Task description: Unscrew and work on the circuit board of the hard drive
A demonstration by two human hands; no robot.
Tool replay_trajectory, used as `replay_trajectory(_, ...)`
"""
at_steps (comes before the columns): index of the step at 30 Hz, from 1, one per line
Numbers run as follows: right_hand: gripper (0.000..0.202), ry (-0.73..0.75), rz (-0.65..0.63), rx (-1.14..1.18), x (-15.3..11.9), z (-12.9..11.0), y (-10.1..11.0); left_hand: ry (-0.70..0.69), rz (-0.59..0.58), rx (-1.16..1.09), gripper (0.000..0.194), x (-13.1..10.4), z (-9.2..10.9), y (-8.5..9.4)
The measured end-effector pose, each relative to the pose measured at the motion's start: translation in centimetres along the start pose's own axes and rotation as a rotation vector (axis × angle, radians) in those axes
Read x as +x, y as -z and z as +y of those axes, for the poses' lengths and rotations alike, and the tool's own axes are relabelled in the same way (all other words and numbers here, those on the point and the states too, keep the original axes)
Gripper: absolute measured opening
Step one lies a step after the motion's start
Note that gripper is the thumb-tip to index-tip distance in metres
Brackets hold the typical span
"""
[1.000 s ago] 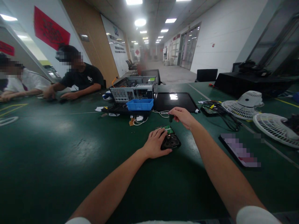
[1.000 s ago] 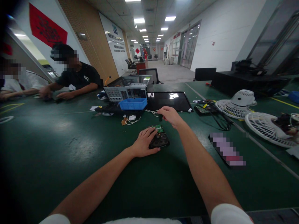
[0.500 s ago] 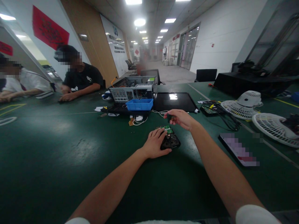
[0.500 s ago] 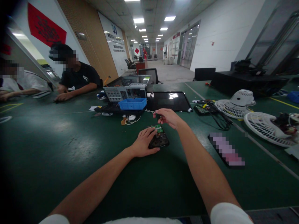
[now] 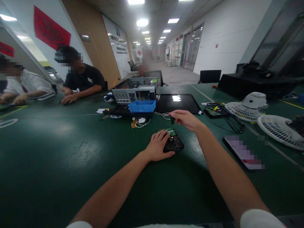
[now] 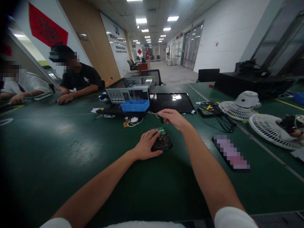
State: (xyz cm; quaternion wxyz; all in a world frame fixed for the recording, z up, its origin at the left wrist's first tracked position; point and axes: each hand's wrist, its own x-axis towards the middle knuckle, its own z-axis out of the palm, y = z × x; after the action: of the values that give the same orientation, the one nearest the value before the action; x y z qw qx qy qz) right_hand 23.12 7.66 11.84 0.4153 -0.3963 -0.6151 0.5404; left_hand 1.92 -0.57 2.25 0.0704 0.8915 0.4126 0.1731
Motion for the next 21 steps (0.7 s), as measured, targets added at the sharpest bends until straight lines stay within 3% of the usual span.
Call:
replay_trajectory(8, 0.017, -0.01, 0.078, -0.084, 0.33, 0.39, -0.37, -0.003, 0.001, 0.006, 0.099, -0.05, 0.0, 0.11)
replay_trajectory(15, 0.029, -0.066, -0.043, 0.002, 0.27, 0.3, -0.41, -0.003, 0.015, 0.007, 0.099, -0.06, -0.1, -0.14)
replay_trajectory(21, 0.023, -0.106, -0.097, 0.128, 0.3, 0.54, -0.25, -0.006, 0.02, 0.013, 0.099, -0.03, -0.11, -0.19)
